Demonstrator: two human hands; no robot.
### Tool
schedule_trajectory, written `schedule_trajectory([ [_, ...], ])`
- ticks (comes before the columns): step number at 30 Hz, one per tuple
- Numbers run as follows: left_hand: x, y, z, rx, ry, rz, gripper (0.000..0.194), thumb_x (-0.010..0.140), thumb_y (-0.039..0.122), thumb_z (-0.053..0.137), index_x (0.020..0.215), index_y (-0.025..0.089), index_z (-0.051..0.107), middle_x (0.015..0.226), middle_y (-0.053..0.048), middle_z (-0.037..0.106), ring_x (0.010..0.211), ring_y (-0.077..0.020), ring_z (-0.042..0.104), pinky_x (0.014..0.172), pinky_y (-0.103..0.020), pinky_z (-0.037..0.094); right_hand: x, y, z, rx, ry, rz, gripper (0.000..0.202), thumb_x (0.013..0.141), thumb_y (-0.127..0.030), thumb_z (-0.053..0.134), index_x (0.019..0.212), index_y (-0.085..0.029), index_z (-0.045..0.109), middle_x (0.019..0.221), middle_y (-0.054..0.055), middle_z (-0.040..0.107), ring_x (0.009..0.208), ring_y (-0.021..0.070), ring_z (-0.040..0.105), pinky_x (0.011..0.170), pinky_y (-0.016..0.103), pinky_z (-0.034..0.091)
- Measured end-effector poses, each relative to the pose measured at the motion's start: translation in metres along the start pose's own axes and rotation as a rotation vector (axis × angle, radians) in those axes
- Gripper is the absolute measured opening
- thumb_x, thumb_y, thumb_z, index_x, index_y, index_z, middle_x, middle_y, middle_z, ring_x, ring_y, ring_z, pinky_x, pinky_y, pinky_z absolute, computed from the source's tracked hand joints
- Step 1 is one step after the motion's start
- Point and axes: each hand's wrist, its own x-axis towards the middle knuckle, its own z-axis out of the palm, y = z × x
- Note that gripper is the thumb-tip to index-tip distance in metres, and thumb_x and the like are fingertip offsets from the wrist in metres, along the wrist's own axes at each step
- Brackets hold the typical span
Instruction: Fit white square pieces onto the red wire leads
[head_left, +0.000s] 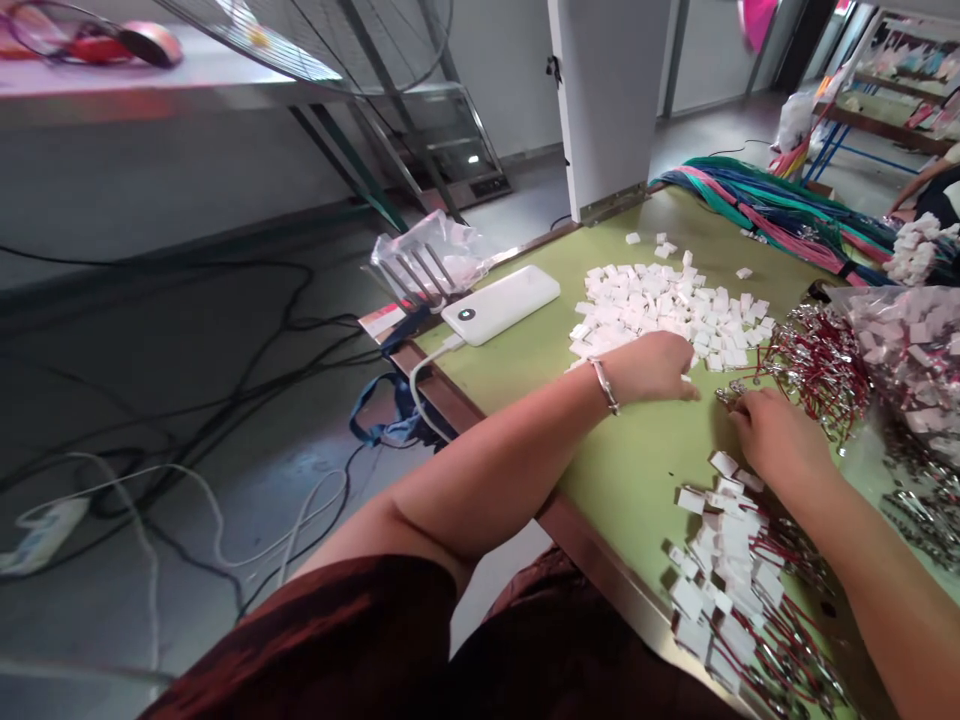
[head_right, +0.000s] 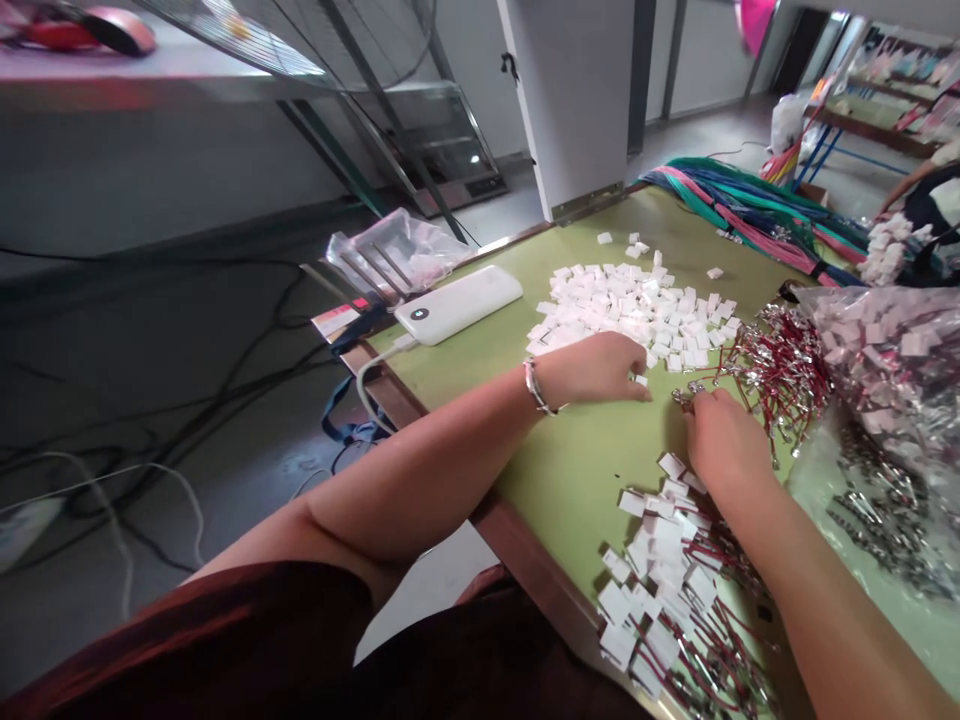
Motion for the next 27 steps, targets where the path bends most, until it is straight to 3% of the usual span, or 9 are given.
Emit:
schedule_trajectory([
  [4,0.002,0.006,0.010,-0.015,0.018,0.032,0.028,0.078,0.024,0.064,0.103,0.011,0.062,0.099,-0.010,0.067,0.088,-0.0213,0.059,0.070,-0.028,0.041,0.000,0.006,-0.004,0.063,0.022,-0.012,0.023,0.091,-0.026,0.040,0.088,-0.016,0.061,0.096,0.011,0.063,0.071,0.0202,0.060,0.055,0.031,0.030],
  [8,0.003,0.012,0.012,-0.177,0.083,0.056,0.022,0.076,0.016,0.062,0.098,0.012,0.063,0.093,-0.007,0.067,0.084,-0.0178,0.059,0.067,-0.027,0.042,-0.011,0.021,-0.017,0.361,0.080,0.000,0.016,0.084,-0.025,0.046,0.076,-0.019,0.058,0.079,0.006,0.065,0.067,0.0177,0.057,0.059,0.028,0.036],
  [13,0.002,0.021,0.011,-0.871,-0.032,0.035,0.028,0.080,0.027,0.060,0.103,0.012,0.065,0.077,-0.004,0.066,0.068,-0.0102,0.061,0.061,-0.022,0.047,-0.025,0.037,-0.010,0.953,-0.011,0.034,0.017,0.079,-0.035,0.050,0.070,-0.021,0.052,0.056,-0.002,0.057,0.046,0.0117,0.045,0.045,0.023,0.032],
  [16,0.002,0.025,0.013,-1.199,-0.091,-0.042,0.018,0.081,0.024,0.062,0.093,0.012,0.068,0.070,-0.002,0.065,0.063,-0.0084,0.061,0.062,-0.023,0.048,-0.030,0.038,-0.001,1.172,0.033,0.086,0.020,0.078,-0.039,0.055,0.070,-0.021,0.051,0.053,-0.005,0.052,0.041,0.0092,0.038,0.040,0.022,0.027],
  [21,0.005,0.025,0.017,-1.448,-0.162,-0.134,0.003,0.080,0.017,0.067,0.080,0.014,0.068,0.064,0.001,0.065,0.057,-0.0061,0.059,0.065,-0.024,0.049,-0.033,0.037,-0.002,0.963,0.196,0.016,0.026,0.079,-0.041,0.056,0.064,-0.019,0.060,0.052,-0.002,0.055,0.044,0.0103,0.044,0.043,0.022,0.032],
  [27,0.008,0.024,0.017,-1.541,-0.307,-0.166,0.010,0.078,0.019,0.070,0.074,0.013,0.064,0.063,-0.001,0.067,0.055,-0.0058,0.059,0.057,-0.021,0.046,-0.033,0.039,0.004,0.519,0.502,-0.112,0.023,0.086,-0.034,0.050,0.072,-0.020,0.063,0.058,0.000,0.061,0.050,0.0123,0.050,0.053,0.025,0.036],
])
